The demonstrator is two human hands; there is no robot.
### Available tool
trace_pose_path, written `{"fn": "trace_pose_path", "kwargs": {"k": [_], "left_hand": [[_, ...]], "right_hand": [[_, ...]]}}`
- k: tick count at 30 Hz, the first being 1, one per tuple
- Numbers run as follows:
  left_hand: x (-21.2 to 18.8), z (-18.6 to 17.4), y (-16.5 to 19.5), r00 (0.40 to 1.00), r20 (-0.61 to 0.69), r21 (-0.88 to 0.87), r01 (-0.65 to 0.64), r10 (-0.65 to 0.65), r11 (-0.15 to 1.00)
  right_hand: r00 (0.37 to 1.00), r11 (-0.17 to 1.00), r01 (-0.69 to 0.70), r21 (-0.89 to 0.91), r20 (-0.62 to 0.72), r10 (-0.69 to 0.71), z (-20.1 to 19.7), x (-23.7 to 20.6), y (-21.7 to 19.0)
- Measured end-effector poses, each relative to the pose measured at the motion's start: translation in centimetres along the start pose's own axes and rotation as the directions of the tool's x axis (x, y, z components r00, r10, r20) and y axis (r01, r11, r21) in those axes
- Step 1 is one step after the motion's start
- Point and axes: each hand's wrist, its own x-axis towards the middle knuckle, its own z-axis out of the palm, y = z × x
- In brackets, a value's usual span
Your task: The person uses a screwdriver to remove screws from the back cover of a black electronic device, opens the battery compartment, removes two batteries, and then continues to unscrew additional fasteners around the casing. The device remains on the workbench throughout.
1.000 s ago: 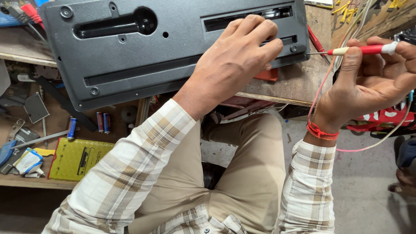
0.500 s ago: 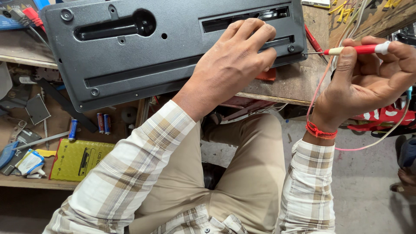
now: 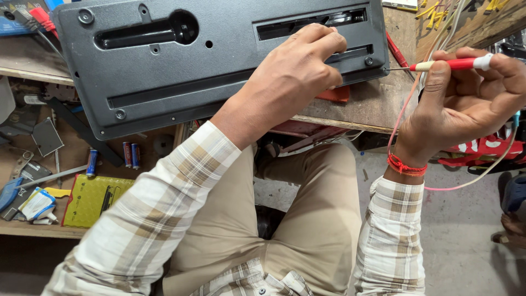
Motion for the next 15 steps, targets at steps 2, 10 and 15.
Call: {"fn": "trace_pose_path", "kwargs": {"k": [2, 10, 15], "left_hand": [[0.17, -0.21, -0.25, 1.000, 0.013, -0.032, -0.018, 0.019, 0.999], [0.79, -0.48, -0.47, 0.990, 0.090, 0.116, -0.117, 0.107, 0.986], [0.25, -0.67, -0.52, 0.992, -0.007, 0.114, -0.124, 0.125, 0.986]], "right_hand": [[1.000, 1.000, 0.011, 0.015, 0.014, -0.011, 0.03, 0.15, -0.05], [0.999, 0.999, 0.035, 0.000, 0.017, -0.035, 0.14, 0.27, -0.05], [1.000, 1.000, 0.015, 0.010, 0.008, -0.015, 0.25, 0.16, 0.21]]}}
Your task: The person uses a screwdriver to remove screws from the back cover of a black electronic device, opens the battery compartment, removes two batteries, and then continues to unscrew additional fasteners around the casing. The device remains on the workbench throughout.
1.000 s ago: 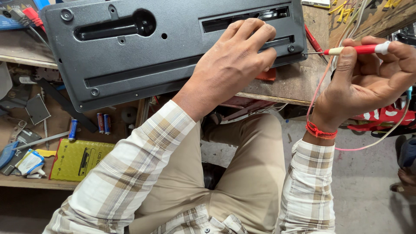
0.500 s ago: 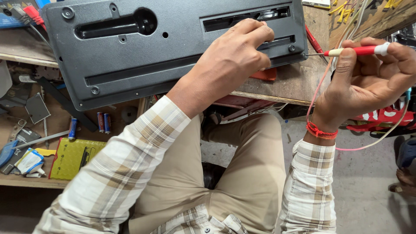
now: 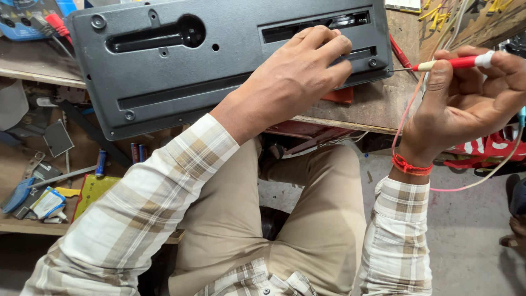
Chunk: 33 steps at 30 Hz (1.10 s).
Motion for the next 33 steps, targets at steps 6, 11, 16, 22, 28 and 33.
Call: {"fn": "trace_pose_path", "kwargs": {"k": [6, 11, 16, 22, 28, 33], "left_hand": [[0.1, 0.0, -0.5, 0.998, 0.052, -0.095, 0.034, -0.029, 0.995], [0.0, 0.0, -0.5, 0.998, 0.047, -0.074, 0.033, -0.029, 0.997], [0.0, -0.1, -0.5, 0.999, 0.021, -0.085, 0.032, -0.030, 0.996], [0.0, 0.0, -0.4, 0.999, 0.028, -0.087, 0.048, -0.046, 0.995], [0.1, 0.0, -0.3, 0.998, 0.029, -0.079, 0.058, -0.056, 0.995], [0.1, 0.1, -0.1, 0.998, 0.032, -0.078, 0.062, -0.059, 0.995]], "right_hand": [[0.999, 0.999, -0.043, 0.025, -0.014, 0.043, -0.1, 0.2, 0.6], [1.000, 1.000, -0.017, 0.019, -0.009, 0.017, 0.0, 0.0, 0.8], [1.000, 1.000, -0.008, 0.005, 0.002, 0.008, 0.0, 0.2, 1.0], [1.000, 1.000, -0.006, 0.024, -0.024, 0.007, 0.5, 0.6, 1.5], [0.997, 1.000, 0.022, 0.008, 0.077, -0.022, 0.4, 0.9, 1.4], [0.980, 0.975, -0.182, 0.129, -0.055, 0.190, 0.9, 0.7, 1.5]]}}
